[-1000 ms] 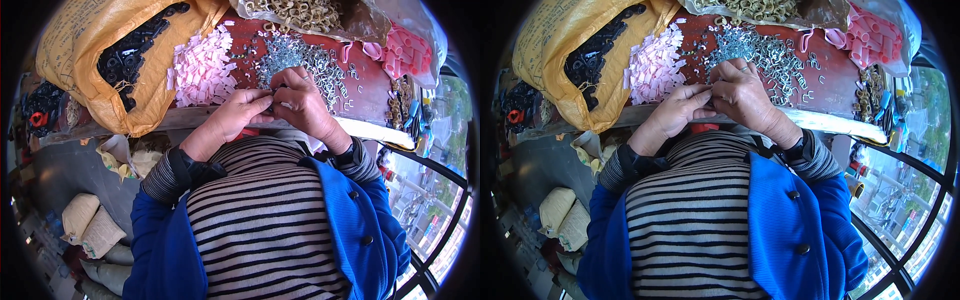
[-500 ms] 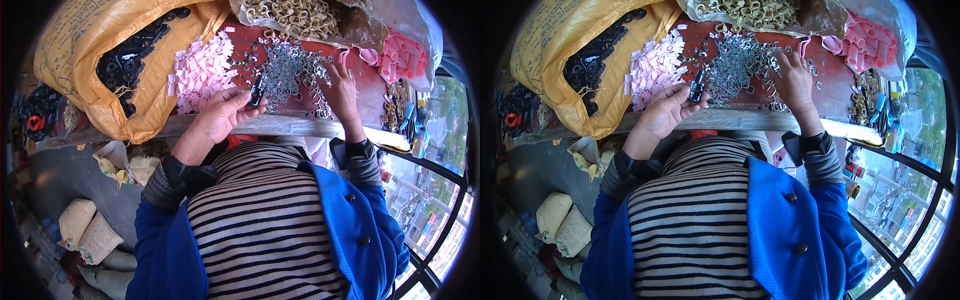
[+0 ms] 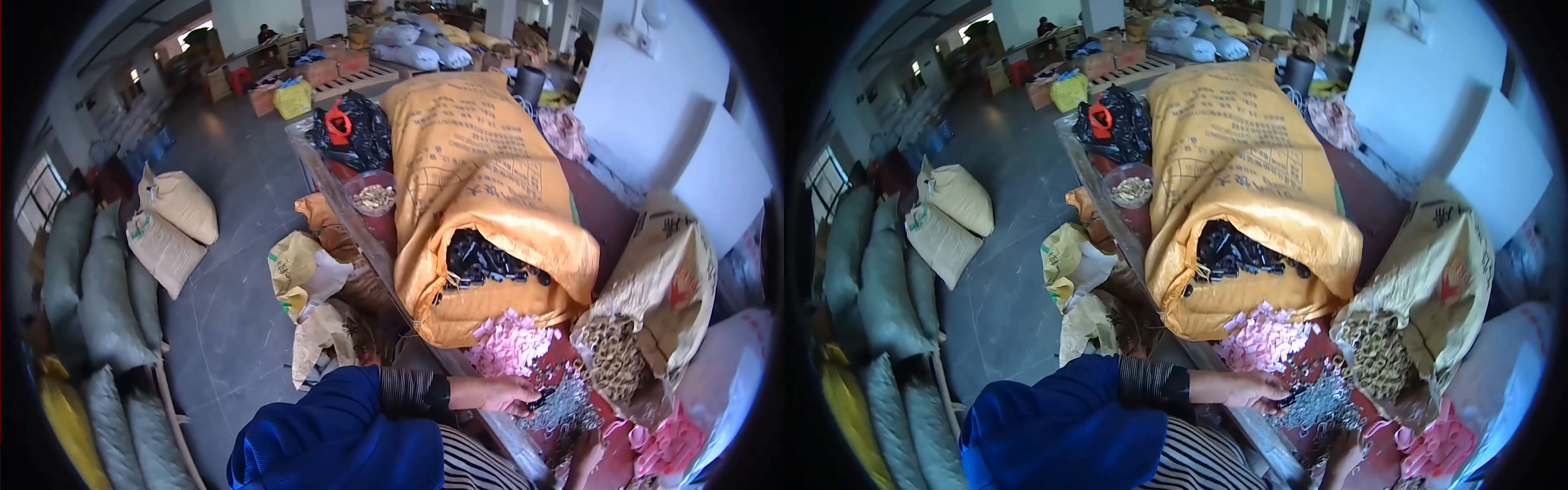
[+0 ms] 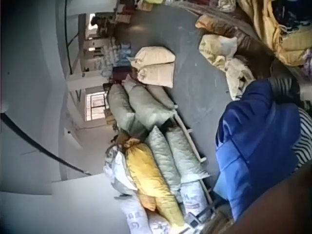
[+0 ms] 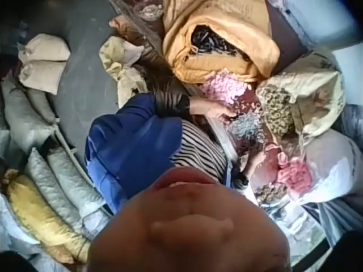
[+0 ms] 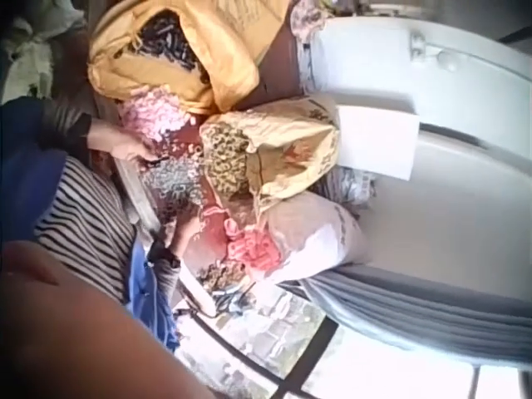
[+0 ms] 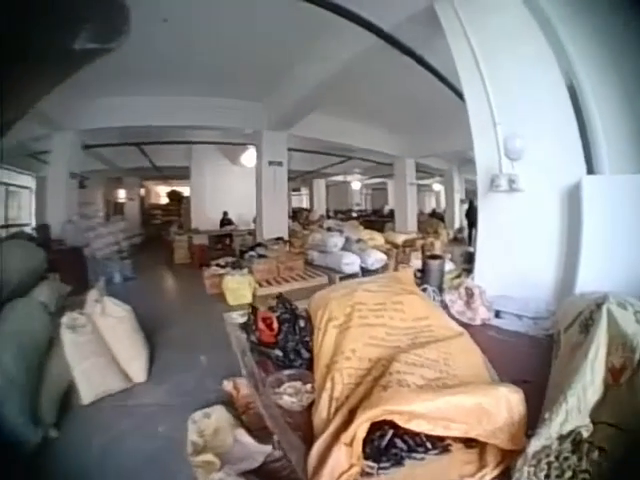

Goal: The person picks up a black component and a pink sleeve, fits the component into the sleeve, and then attaches a small metal clip to the assembly. They repeat this process multiple times, eventually placing a finished item into a white bag.

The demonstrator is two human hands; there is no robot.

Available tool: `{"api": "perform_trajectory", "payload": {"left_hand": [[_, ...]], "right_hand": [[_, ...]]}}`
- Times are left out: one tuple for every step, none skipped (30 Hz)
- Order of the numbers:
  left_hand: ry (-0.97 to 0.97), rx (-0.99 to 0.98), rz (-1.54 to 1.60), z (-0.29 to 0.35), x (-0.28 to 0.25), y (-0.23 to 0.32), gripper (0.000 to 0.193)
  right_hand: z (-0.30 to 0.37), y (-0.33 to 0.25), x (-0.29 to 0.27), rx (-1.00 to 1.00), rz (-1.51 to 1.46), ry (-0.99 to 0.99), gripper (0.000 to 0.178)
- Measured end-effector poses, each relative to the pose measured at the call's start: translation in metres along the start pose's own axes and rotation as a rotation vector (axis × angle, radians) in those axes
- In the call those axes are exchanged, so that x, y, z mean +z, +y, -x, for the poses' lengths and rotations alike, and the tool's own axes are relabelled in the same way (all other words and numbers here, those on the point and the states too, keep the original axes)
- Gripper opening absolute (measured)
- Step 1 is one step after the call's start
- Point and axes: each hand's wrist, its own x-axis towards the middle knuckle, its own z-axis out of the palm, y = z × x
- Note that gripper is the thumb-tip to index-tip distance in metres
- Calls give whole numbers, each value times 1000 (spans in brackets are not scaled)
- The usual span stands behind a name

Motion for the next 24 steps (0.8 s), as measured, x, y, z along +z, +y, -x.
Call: {"api": "perform_trajectory", "payload": {"left_hand": [[-6, -4, -24, 3, 2, 0, 18], [-10, -13, -48, 6, 4, 0, 19], [-11, -22, -70, 5, 5, 1, 20], [-19, -5, -77, 4, 6, 2, 20], [-17, -13, -87, 4, 7, 2, 20], [-14, -26, -99, 4, 8, 3, 20], [-10, -42, -110, 3, 8, 4, 19], [-14, -37, -117, 3, 8, 5, 19], [-16, -37, -128, 4, 9, 5, 19], [-17, -38, -139, 4, 9, 6, 19], [-17, -44, -150, 4, 9, 5, 18], [-16, -50, -155, 3, 8, 5, 18], [-24, -52, -161, 2, 7, 4, 18], [-31, -55, -168, 1, 7, 4, 18], [-37, -60, -174, 0, 7, 3, 18], [-28, -74, -179, -1, 7, 2, 18], [-23, -72, -181, -2, 8, 2, 18], [-16, -73, -184, -2, 9, 1, 19], [-8, -75, -188, -3, 10, 1, 19], [5, -94, -194, -5, 11, 1, 19], [1, -93, -184, -7, 12, 0, 19], [-2, -93, -173, -9, 13, 0, 19], [-4, -93, -163, -11, 15, -1, 19], [12, -113, -165, -15, 16, -2, 19]], "right_hand": [[3, 8, -1, -22, 3, 21, 11], [7, 15, -1, -12, -50, 3, 11], [0, 9, -6, -2, -103, -20, 11], [-6, 2, -13, -17, -102, -7, 11], [-6, -6, -24, 63, -35, -73, 11], [-6, -22, -39, 150, 30, -139, 17], [-6, -30, -46, 239, 95, -206, 26], [-6, -27, -45, 237, 93, -198, 26], [-4, -16, -42, 135, 36, -104, 25], [-3, -5, -39, 33, -22, -12, 24], [-3, -1, -38, -63, -80, 79, 23], [-4, 2, -39, -57, -83, 81, 23], [-5, 5, -39, 17, -68, 26, 23], [-5, 8, -40, 93, -55, -32, 23], [-4, 10, -41, 169, -43, -91, 23], [-4, 4, -45, 182, -52, -95, 23], [-7, -4, -52, 227, -23, -149, 23], [-10, -13, -58, 272, 4, -205, 24], [-9, -16, -59, 318, 30, -262, 24], [-5, -8, -51, 336, 16, -271, 24], [-3, 6, -41, 282, -71, -170, 15], [0, 19, -32, 230, -156, -67, 9], [6, 30, -23, 180, -239, 38, 11], [5, 19, -26, 201, -251, 28, 11]]}}
